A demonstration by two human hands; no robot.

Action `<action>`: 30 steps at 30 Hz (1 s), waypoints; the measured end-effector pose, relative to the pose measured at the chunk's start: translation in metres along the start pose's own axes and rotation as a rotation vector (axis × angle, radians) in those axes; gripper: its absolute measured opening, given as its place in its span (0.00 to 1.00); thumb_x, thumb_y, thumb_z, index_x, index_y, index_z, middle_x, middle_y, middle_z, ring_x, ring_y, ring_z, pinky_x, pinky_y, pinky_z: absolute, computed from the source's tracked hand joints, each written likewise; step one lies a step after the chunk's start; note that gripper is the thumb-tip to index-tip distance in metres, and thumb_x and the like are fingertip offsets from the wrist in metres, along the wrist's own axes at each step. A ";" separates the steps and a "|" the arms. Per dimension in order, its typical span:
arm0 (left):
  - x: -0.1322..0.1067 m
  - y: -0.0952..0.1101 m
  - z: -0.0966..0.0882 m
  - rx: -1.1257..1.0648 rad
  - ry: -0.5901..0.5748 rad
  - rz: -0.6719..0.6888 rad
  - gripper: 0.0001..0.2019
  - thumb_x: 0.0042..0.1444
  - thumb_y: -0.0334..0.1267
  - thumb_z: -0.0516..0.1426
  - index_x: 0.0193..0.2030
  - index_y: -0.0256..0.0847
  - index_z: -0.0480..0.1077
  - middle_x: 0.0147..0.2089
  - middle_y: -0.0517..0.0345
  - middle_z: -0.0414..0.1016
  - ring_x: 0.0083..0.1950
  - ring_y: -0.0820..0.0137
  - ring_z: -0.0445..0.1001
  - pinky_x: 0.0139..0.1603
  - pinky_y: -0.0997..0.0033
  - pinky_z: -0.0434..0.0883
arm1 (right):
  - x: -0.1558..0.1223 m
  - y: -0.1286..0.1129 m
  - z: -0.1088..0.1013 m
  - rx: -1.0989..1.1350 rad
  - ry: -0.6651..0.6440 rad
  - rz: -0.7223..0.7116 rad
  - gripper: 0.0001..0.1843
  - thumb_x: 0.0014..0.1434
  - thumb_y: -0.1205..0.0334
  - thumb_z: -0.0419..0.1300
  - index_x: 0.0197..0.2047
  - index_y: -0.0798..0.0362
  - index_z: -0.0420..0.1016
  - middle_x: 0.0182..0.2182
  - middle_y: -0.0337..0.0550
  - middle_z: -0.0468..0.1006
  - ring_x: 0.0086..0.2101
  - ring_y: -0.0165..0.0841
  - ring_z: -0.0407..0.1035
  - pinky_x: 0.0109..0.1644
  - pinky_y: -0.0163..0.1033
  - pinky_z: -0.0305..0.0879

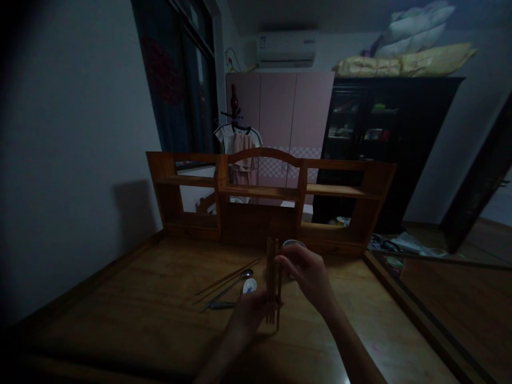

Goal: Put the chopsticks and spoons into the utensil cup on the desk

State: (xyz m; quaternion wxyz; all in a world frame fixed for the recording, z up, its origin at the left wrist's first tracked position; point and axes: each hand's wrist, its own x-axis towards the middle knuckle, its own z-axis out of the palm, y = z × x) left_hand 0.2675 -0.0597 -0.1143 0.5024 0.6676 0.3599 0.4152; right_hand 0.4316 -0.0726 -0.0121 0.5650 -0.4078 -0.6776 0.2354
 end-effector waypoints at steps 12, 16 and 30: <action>-0.008 0.000 0.008 0.087 -0.039 -0.081 0.11 0.50 0.42 0.59 0.34 0.38 0.78 0.31 0.59 0.76 0.36 0.67 0.71 0.34 0.75 0.63 | -0.012 0.001 -0.005 0.021 0.007 0.056 0.09 0.57 0.58 0.65 0.38 0.52 0.74 0.27 0.37 0.72 0.26 0.29 0.67 0.27 0.33 0.65; -0.005 -0.009 0.008 0.114 -0.028 -0.128 0.12 0.49 0.42 0.60 0.35 0.36 0.79 0.30 0.59 0.76 0.35 0.67 0.71 0.33 0.75 0.61 | -0.014 0.002 -0.005 -0.074 -0.050 0.029 0.08 0.58 0.57 0.65 0.38 0.53 0.76 0.30 0.40 0.71 0.27 0.30 0.66 0.27 0.33 0.64; -0.008 0.005 0.005 0.175 -0.072 -0.154 0.17 0.52 0.46 0.58 0.39 0.36 0.80 0.34 0.55 0.78 0.35 0.66 0.72 0.36 0.72 0.63 | -0.010 -0.007 -0.006 -0.178 -0.195 0.046 0.10 0.62 0.56 0.61 0.37 0.54 0.77 0.31 0.41 0.76 0.29 0.30 0.66 0.30 0.33 0.62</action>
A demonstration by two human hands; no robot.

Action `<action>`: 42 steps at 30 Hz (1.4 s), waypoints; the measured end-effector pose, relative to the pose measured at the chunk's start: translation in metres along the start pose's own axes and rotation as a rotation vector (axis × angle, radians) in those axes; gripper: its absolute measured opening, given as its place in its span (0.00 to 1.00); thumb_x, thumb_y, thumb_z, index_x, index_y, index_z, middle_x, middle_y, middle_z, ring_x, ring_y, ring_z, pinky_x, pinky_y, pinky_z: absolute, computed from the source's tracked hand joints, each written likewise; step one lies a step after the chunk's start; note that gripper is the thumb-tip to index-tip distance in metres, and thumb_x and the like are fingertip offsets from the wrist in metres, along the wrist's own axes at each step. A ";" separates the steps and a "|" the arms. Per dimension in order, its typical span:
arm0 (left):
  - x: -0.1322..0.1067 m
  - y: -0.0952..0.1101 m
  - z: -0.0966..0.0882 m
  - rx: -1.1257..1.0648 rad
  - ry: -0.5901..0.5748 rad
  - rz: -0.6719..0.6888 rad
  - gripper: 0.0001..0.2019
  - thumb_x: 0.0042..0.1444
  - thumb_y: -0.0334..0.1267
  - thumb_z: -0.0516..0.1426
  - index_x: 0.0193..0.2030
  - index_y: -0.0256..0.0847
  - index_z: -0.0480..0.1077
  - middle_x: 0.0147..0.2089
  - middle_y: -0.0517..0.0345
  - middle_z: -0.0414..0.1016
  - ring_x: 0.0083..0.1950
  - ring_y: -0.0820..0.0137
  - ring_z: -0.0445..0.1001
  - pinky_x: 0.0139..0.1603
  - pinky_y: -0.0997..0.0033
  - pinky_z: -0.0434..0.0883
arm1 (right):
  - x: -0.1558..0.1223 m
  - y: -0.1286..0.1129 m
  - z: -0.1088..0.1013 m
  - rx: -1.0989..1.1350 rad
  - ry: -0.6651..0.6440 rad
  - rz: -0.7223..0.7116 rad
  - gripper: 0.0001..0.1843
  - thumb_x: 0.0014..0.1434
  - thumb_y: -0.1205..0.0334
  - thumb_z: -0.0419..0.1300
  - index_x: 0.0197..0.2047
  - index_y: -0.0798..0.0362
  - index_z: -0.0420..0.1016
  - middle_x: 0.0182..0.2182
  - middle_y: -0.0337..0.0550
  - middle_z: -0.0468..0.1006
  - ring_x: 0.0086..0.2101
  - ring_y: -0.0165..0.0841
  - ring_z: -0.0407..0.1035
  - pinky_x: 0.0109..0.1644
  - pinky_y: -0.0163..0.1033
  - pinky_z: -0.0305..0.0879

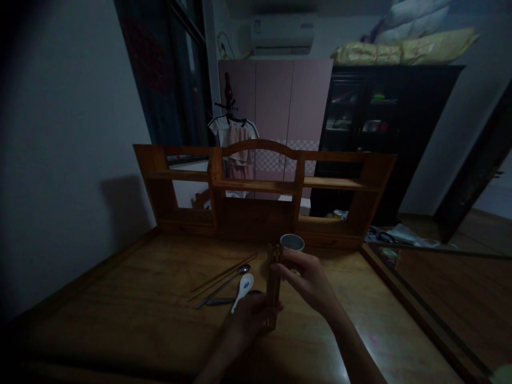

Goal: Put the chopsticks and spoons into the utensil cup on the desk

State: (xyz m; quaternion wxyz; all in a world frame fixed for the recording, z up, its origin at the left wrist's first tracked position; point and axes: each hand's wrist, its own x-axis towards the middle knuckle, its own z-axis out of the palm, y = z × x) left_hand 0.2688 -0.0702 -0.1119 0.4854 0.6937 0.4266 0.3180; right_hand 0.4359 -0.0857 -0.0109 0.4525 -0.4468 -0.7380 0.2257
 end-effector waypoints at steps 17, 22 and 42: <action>-0.001 -0.001 0.000 -0.073 -0.024 -0.007 0.16 0.51 0.44 0.59 0.39 0.35 0.80 0.33 0.55 0.76 0.35 0.68 0.70 0.34 0.73 0.61 | -0.002 0.006 -0.004 0.046 -0.094 0.030 0.13 0.61 0.55 0.62 0.31 0.55 0.75 0.34 0.43 0.76 0.28 0.29 0.66 0.29 0.33 0.62; -0.003 0.002 -0.001 -0.085 -0.011 -0.014 0.15 0.50 0.43 0.59 0.38 0.34 0.80 0.31 0.56 0.75 0.34 0.69 0.70 0.33 0.73 0.61 | -0.001 0.005 -0.003 0.035 -0.096 0.030 0.13 0.61 0.54 0.61 0.31 0.55 0.76 0.34 0.43 0.75 0.28 0.29 0.66 0.29 0.33 0.62; -0.002 -0.001 -0.003 -0.121 -0.053 0.003 0.16 0.51 0.44 0.59 0.41 0.35 0.80 0.37 0.53 0.78 0.38 0.66 0.73 0.38 0.71 0.65 | -0.003 0.001 -0.005 0.053 -0.070 0.026 0.14 0.60 0.52 0.61 0.34 0.55 0.79 0.33 0.44 0.76 0.28 0.30 0.67 0.28 0.33 0.64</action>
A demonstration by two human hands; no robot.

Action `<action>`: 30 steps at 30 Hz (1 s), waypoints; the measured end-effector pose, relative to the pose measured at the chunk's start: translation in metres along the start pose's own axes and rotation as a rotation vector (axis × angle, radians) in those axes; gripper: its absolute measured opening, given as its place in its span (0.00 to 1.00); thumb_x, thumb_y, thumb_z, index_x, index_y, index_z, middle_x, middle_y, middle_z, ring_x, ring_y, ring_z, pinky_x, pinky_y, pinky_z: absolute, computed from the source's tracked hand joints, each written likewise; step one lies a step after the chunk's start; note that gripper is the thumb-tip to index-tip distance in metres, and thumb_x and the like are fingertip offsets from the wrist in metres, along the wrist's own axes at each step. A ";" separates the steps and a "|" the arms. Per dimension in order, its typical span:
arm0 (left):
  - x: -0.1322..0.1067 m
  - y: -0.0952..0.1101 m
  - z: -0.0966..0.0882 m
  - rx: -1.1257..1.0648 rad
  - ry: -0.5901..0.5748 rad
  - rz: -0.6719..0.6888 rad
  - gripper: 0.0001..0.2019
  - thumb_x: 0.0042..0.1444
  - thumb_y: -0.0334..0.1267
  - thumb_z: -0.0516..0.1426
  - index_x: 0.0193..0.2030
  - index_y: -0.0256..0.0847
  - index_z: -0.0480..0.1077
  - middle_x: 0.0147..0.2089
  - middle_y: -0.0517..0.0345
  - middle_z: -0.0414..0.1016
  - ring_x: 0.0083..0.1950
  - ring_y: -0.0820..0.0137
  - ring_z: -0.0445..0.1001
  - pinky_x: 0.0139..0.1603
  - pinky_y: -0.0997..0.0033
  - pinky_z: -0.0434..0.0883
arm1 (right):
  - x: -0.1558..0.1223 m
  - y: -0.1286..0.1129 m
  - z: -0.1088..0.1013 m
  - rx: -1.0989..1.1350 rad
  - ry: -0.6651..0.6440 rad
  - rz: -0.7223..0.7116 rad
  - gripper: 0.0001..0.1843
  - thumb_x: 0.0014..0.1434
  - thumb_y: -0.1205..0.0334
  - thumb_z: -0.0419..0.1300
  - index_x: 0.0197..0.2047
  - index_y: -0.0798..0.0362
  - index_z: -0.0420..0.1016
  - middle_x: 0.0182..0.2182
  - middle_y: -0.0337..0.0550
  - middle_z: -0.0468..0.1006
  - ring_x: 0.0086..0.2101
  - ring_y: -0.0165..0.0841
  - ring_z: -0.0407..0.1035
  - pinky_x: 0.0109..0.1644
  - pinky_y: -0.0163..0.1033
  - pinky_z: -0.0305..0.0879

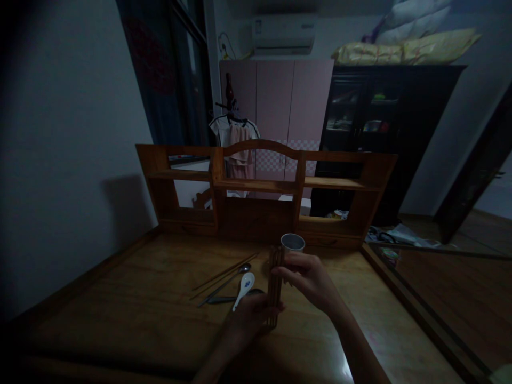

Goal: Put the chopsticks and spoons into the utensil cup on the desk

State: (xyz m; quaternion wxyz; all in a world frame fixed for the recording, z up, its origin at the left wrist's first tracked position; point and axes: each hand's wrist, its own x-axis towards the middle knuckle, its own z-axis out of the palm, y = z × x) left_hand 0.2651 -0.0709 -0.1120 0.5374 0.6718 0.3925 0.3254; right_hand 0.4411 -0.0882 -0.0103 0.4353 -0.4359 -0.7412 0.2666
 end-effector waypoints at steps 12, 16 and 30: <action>-0.001 -0.003 0.001 -0.035 -0.004 0.032 0.17 0.52 0.46 0.59 0.40 0.34 0.79 0.33 0.55 0.75 0.34 0.69 0.69 0.34 0.73 0.62 | -0.001 0.001 -0.001 -0.002 0.003 -0.009 0.14 0.60 0.53 0.62 0.32 0.55 0.79 0.33 0.44 0.76 0.27 0.29 0.66 0.27 0.32 0.63; 0.001 -0.006 0.001 -0.014 0.007 0.048 0.17 0.52 0.47 0.60 0.39 0.34 0.80 0.32 0.56 0.74 0.34 0.70 0.69 0.33 0.74 0.60 | -0.001 -0.001 -0.001 0.005 -0.007 -0.017 0.12 0.61 0.54 0.61 0.37 0.54 0.80 0.32 0.43 0.76 0.27 0.29 0.66 0.27 0.31 0.63; 0.002 -0.004 0.001 -0.015 -0.007 0.044 0.17 0.52 0.46 0.60 0.39 0.34 0.80 0.32 0.55 0.75 0.34 0.69 0.70 0.35 0.72 0.63 | -0.001 0.000 -0.002 -0.005 0.000 -0.023 0.11 0.60 0.55 0.62 0.36 0.53 0.81 0.30 0.42 0.75 0.27 0.29 0.66 0.27 0.32 0.63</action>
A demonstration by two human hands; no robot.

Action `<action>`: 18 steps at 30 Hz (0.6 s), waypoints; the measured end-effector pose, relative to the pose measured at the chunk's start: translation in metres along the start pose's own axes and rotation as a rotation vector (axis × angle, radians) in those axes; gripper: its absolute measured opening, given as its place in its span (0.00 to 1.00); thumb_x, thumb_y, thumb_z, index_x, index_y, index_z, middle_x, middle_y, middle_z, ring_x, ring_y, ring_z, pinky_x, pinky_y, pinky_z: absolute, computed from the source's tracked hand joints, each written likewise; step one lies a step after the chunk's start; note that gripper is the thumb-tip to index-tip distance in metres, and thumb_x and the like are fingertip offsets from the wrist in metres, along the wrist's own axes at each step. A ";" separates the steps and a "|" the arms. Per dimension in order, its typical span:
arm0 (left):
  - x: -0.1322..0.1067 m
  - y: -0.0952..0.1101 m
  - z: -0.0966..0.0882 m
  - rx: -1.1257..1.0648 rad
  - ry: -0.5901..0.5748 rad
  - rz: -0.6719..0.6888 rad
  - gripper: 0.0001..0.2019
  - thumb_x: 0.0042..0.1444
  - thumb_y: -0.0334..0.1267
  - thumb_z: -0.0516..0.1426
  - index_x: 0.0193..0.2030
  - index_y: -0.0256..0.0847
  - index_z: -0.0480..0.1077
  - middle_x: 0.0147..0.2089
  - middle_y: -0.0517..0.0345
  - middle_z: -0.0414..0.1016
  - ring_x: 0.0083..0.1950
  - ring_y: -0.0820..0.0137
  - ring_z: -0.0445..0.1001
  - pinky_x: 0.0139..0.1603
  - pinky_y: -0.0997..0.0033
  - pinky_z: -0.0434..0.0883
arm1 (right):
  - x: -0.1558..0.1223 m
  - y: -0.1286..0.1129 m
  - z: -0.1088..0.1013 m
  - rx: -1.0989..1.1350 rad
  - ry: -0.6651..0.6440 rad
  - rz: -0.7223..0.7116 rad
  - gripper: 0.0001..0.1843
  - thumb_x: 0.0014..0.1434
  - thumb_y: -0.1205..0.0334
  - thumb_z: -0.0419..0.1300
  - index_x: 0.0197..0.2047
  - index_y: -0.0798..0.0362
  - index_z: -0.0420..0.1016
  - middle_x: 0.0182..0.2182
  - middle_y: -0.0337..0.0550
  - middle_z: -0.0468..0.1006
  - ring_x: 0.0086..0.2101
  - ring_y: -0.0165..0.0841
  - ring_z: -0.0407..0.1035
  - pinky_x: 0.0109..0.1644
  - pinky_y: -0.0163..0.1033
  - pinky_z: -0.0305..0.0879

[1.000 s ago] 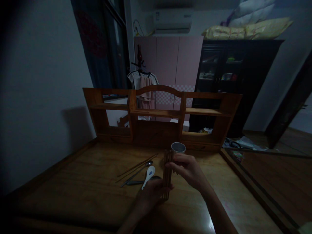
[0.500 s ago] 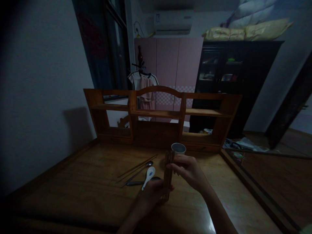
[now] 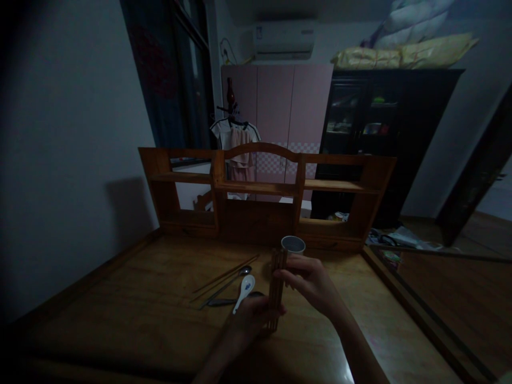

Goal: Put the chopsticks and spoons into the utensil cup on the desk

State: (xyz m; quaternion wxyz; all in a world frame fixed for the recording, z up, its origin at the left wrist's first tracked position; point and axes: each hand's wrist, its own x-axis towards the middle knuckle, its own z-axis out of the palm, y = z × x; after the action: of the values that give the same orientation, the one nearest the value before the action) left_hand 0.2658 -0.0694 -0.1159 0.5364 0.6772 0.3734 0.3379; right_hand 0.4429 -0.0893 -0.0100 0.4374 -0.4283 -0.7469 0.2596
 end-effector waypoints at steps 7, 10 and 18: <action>0.004 -0.009 0.004 -0.068 0.006 -0.035 0.18 0.50 0.46 0.60 0.39 0.33 0.79 0.31 0.55 0.74 0.33 0.70 0.69 0.36 0.71 0.64 | -0.001 0.003 0.000 -0.024 0.012 -0.002 0.14 0.60 0.52 0.61 0.34 0.54 0.81 0.30 0.43 0.75 0.26 0.30 0.66 0.27 0.33 0.63; 0.003 -0.008 0.003 -0.044 0.007 -0.035 0.18 0.50 0.46 0.61 0.39 0.33 0.80 0.31 0.55 0.74 0.33 0.69 0.69 0.35 0.72 0.63 | -0.001 0.003 0.000 -0.008 0.000 -0.001 0.13 0.61 0.53 0.61 0.35 0.54 0.80 0.30 0.43 0.74 0.26 0.30 0.66 0.26 0.32 0.62; 0.001 -0.003 0.002 -0.009 0.017 -0.029 0.17 0.51 0.47 0.60 0.39 0.35 0.80 0.34 0.55 0.76 0.36 0.68 0.71 0.36 0.73 0.63 | 0.000 0.003 0.000 0.009 -0.006 0.003 0.11 0.61 0.56 0.61 0.33 0.54 0.79 0.30 0.42 0.73 0.27 0.29 0.65 0.27 0.32 0.62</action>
State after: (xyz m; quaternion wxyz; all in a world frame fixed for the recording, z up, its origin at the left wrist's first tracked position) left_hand 0.2678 -0.0692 -0.1194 0.5411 0.6666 0.3861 0.3374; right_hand 0.4445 -0.0877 -0.0123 0.4368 -0.4268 -0.7462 0.2649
